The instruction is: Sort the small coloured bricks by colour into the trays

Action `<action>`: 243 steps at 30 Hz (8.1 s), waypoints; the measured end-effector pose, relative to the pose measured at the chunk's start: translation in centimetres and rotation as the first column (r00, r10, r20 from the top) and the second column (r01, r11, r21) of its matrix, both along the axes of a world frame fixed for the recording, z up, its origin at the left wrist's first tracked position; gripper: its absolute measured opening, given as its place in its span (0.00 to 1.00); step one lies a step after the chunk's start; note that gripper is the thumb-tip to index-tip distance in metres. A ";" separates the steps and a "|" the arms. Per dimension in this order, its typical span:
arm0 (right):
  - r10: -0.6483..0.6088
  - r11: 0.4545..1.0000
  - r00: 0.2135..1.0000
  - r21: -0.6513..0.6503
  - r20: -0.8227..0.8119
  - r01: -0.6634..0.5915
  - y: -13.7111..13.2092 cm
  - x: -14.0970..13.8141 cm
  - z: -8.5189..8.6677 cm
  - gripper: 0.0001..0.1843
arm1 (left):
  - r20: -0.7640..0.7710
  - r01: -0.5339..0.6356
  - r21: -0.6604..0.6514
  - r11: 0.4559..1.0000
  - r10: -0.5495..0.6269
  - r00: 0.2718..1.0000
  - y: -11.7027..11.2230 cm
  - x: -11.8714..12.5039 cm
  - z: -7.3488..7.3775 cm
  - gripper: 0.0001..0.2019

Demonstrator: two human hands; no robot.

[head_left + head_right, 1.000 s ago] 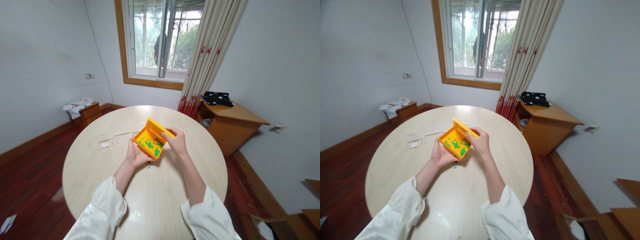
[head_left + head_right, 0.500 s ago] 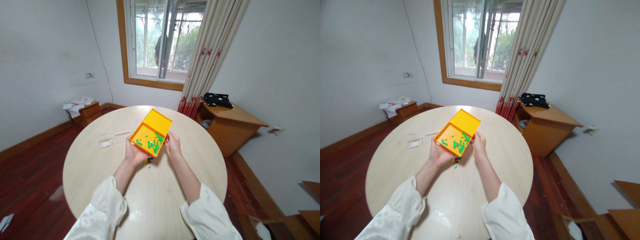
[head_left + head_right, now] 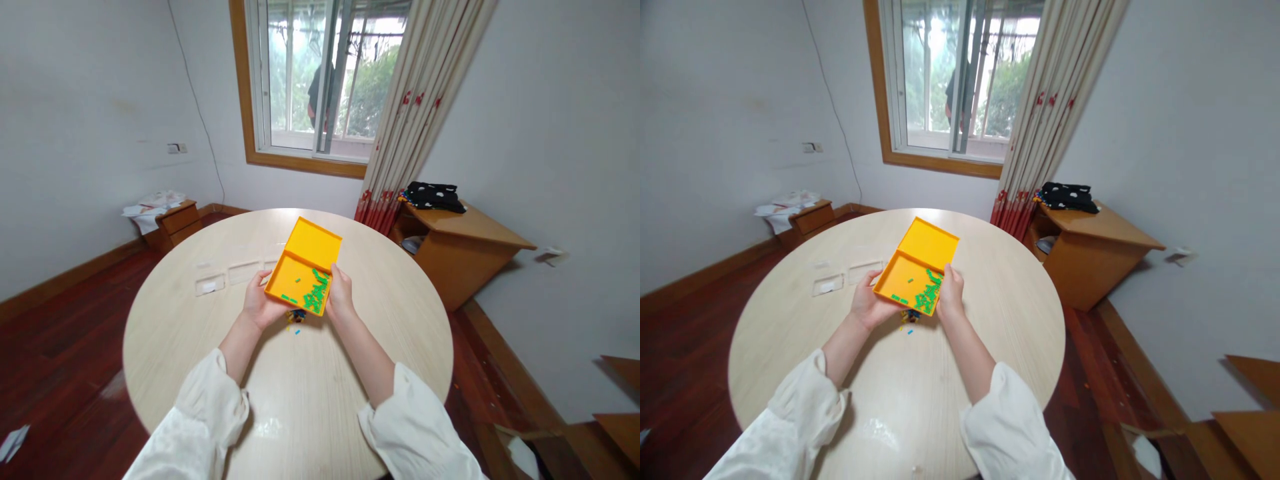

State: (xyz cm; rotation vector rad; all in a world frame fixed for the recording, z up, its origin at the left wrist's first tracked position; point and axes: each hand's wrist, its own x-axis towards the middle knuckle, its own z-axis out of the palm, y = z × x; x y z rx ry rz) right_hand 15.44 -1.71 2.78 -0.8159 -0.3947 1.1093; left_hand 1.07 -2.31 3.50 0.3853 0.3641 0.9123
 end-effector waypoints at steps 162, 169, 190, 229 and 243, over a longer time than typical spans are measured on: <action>0.073 0.997 0.688 -0.042 0.722 -0.061 0.3 -2.2 -3.8 0.13 | 0.333 0.084 0.939 -0.333 0.943 0.015 -1.2 -1.4 0.8 0.14; 0.070 0.997 0.671 -0.043 0.738 -0.057 0.1 -2.2 -3.4 0.13 | 0.418 0.088 0.904 -0.419 0.908 0.030 -1.3 -1.3 0.9 0.10; -0.027 0.971 0.639 0.172 0.769 -0.166 -1.3 -1.7 -1.7 0.15 | 0.022 -0.262 0.964 -0.046 0.995 -0.096 -0.9 -1.0 0.5 0.20; 0.078 0.830 0.326 -0.243 0.942 0.502 4.5 16.7 -4.1 0.18 | -0.680 0.233 0.717 0.657 0.585 0.441 2.6 -0.4 -5.2 0.28; 0.220 0.865 0.066 -0.226 0.973 0.447 4.8 16.2 -4.2 0.19 | -0.699 0.335 0.703 0.627 0.524 0.486 1.3 0.6 -4.8 0.27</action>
